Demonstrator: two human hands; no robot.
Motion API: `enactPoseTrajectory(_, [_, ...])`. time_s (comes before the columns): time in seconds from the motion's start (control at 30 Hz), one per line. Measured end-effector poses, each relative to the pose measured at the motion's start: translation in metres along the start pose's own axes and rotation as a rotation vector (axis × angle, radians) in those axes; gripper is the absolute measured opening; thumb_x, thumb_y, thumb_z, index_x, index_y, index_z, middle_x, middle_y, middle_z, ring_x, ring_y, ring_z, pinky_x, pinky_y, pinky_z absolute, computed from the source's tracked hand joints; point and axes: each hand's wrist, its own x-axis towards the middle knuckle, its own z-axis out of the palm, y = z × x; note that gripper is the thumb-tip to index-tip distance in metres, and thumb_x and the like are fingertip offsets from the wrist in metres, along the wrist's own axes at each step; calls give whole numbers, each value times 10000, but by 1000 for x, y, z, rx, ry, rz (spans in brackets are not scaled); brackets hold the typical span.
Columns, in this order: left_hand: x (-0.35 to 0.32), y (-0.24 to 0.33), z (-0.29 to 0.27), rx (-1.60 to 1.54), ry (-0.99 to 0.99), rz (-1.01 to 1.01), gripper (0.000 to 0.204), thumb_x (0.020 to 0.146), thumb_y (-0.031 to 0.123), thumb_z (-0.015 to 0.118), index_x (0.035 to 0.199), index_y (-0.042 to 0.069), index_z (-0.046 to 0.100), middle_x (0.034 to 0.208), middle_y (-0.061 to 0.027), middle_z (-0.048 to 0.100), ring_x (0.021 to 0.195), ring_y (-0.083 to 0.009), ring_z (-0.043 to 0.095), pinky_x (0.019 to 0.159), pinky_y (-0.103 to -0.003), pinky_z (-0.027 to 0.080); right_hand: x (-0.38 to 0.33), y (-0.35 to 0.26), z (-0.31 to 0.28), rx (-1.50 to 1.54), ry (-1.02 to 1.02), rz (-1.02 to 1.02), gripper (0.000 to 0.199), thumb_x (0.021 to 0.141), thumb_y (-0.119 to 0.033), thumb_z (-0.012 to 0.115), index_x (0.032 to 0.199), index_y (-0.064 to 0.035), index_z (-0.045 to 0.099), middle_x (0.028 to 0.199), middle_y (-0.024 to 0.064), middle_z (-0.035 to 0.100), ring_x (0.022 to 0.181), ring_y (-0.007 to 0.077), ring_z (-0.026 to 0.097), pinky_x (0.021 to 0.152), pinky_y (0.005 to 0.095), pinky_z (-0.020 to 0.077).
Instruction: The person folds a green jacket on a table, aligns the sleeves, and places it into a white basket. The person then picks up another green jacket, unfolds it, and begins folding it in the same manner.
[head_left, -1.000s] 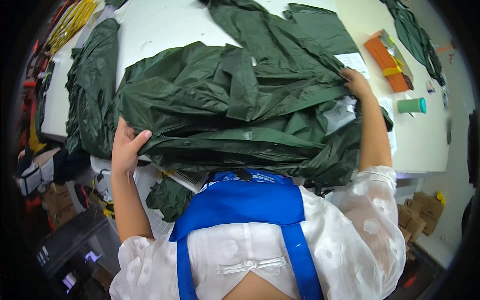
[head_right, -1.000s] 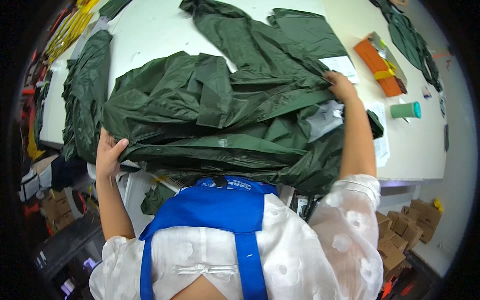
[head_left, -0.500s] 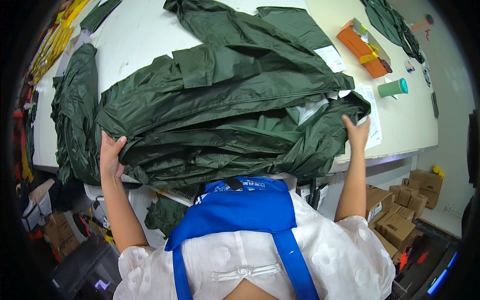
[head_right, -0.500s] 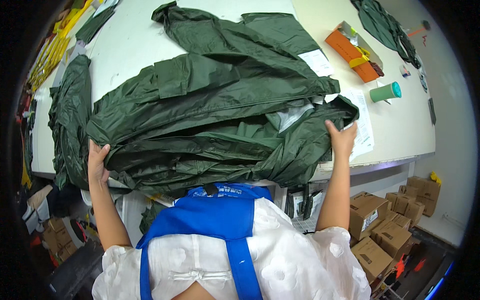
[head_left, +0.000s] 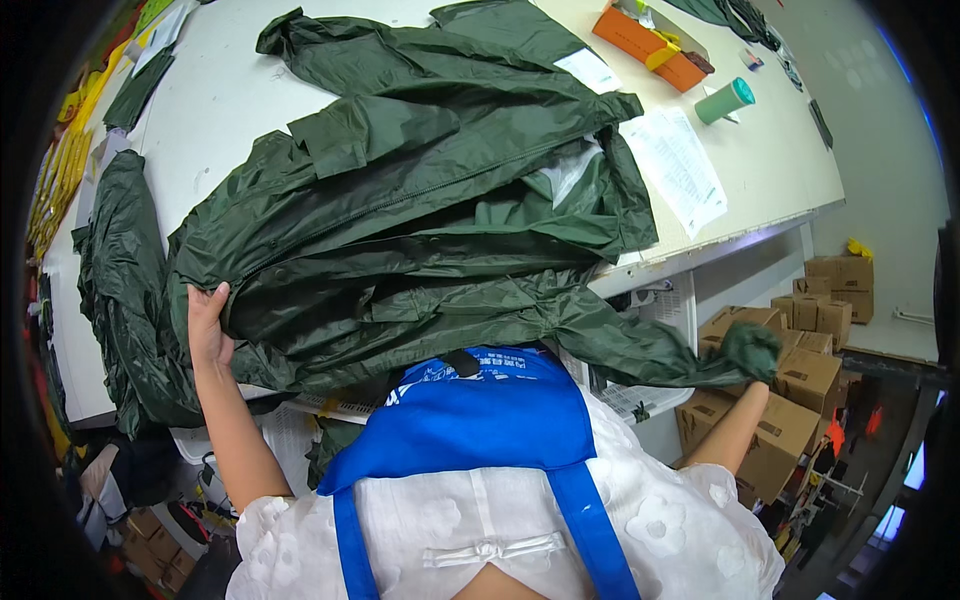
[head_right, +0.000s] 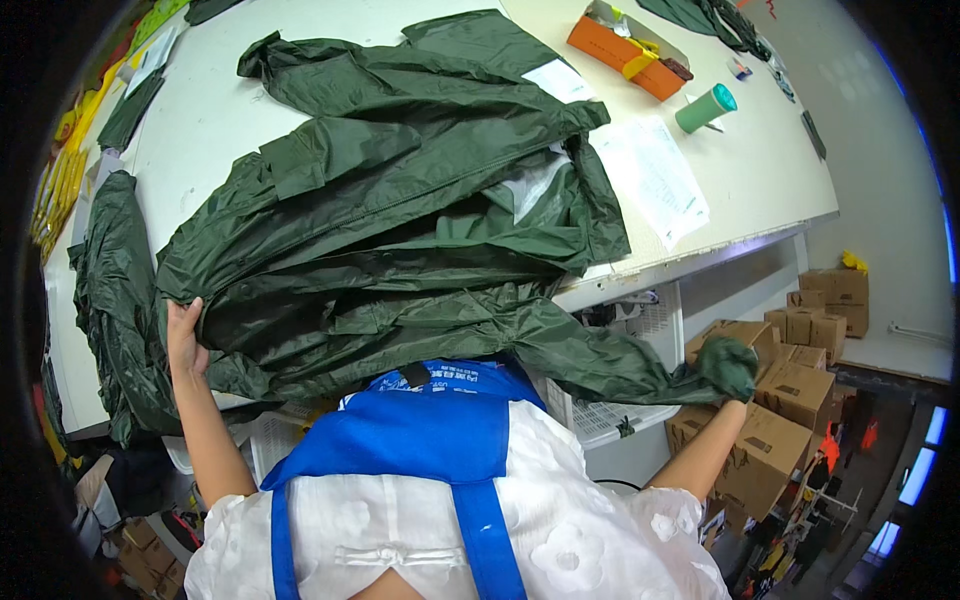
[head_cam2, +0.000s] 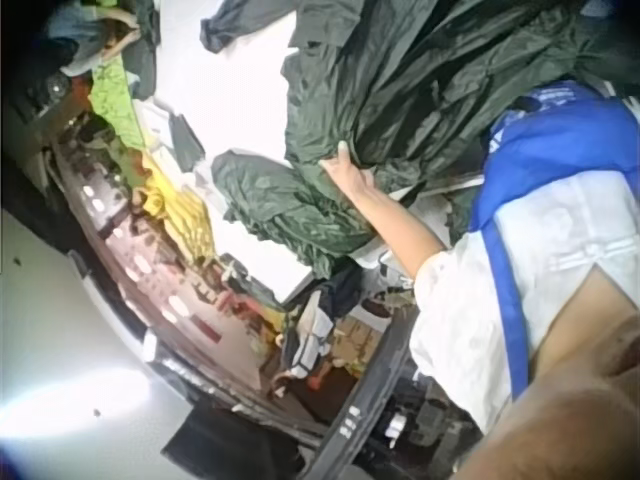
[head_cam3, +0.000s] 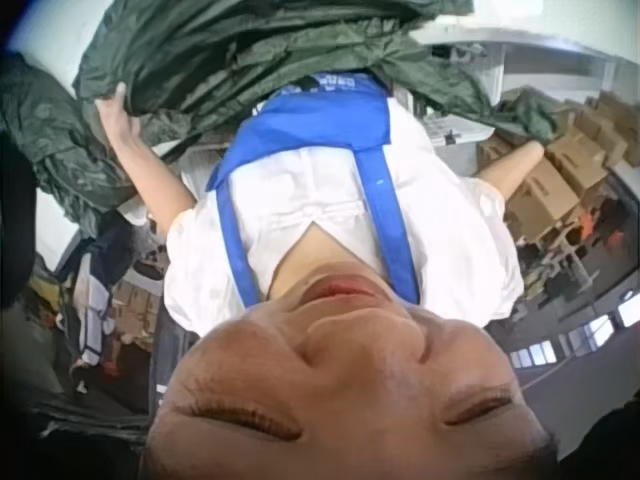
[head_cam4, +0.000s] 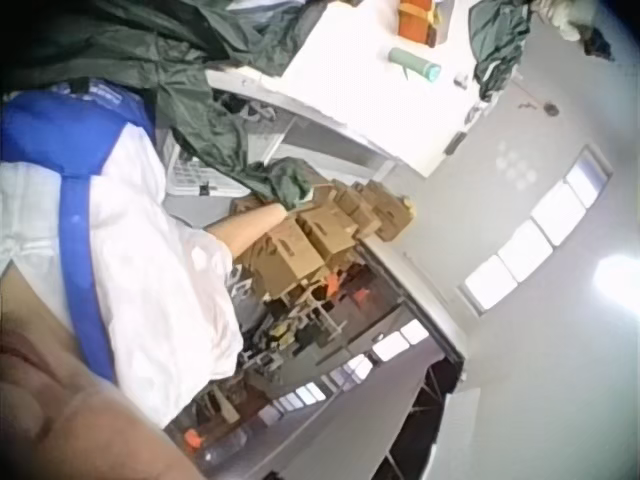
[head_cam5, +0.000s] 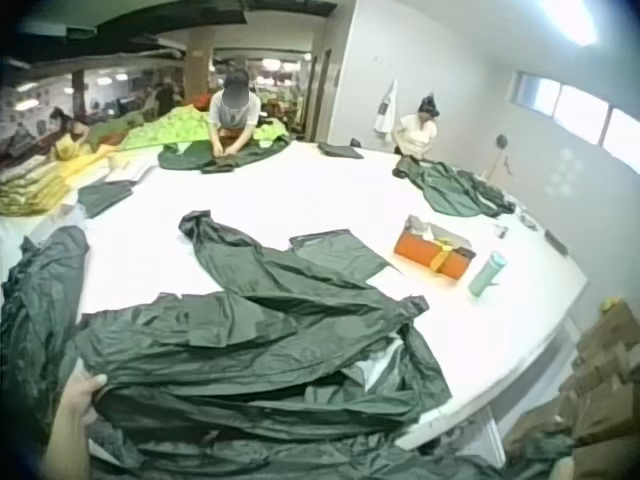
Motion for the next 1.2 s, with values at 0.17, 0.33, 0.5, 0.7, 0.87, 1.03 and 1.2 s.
enactPoseTrajectory(0.17, [-3,3,-10,45,-10,25,609,835,36,614,1364,29,311,1348,-106,436,1222,-216,431,1045,-337,316,-64,-88,0,-381,568,215,368,836,-232,549,1167,-74,576,1092,191,614,1005,393,575,809,453,474])
enactPoseTrajectory(0.33, [6,8,-3,21,-29,35,585,840,36,606,1355,23,329,1334,-107,452,1214,-216,441,1048,-334,309,-56,-212,113,8,158,-689,538,737,-101,670,1253,-128,519,1364,116,439,1172,260,490,958,375,404])
enactPoseTrajectory(0.5, [6,12,3,20,-1,47,583,843,32,595,1360,23,325,1335,-107,448,1215,-222,440,1044,-342,316,-17,-221,216,-83,138,-955,409,700,29,561,1086,-105,551,1160,126,554,960,368,571,781,391,487])
enactPoseTrajectory(0.7, [0,21,3,10,-30,104,607,849,17,575,1382,32,285,1351,-116,434,1234,-228,425,1053,-354,308,-47,-307,69,216,668,-1408,385,661,186,456,944,-39,588,970,113,605,876,229,588,755,312,483])
enactPoseTrajectory(0.87, [-10,-10,22,154,-37,-155,550,780,42,660,1279,-15,435,1253,-110,529,1124,-203,510,981,-336,380,16,-217,89,-854,-44,-950,371,733,47,512,1071,-60,621,1075,191,610,952,365,590,816,407,476])
enactPoseTrajectory(1.03, [-35,8,45,195,-113,-132,646,684,-70,629,1290,-30,409,1253,-107,523,1130,-207,501,986,-331,371,-65,-351,157,-82,-225,-1065,327,783,61,536,1081,-37,625,979,146,664,935,256,644,807,311,488])
enactPoseTrajectory(1.2, [-42,22,45,196,-174,-153,793,643,-115,563,1376,-27,273,1337,-115,437,1202,-237,441,1016,-339,340,-258,-472,280,290,-1004,-1302,212,854,-163,637,1027,-41,654,963,88,673,849,126,626,752,265,494])
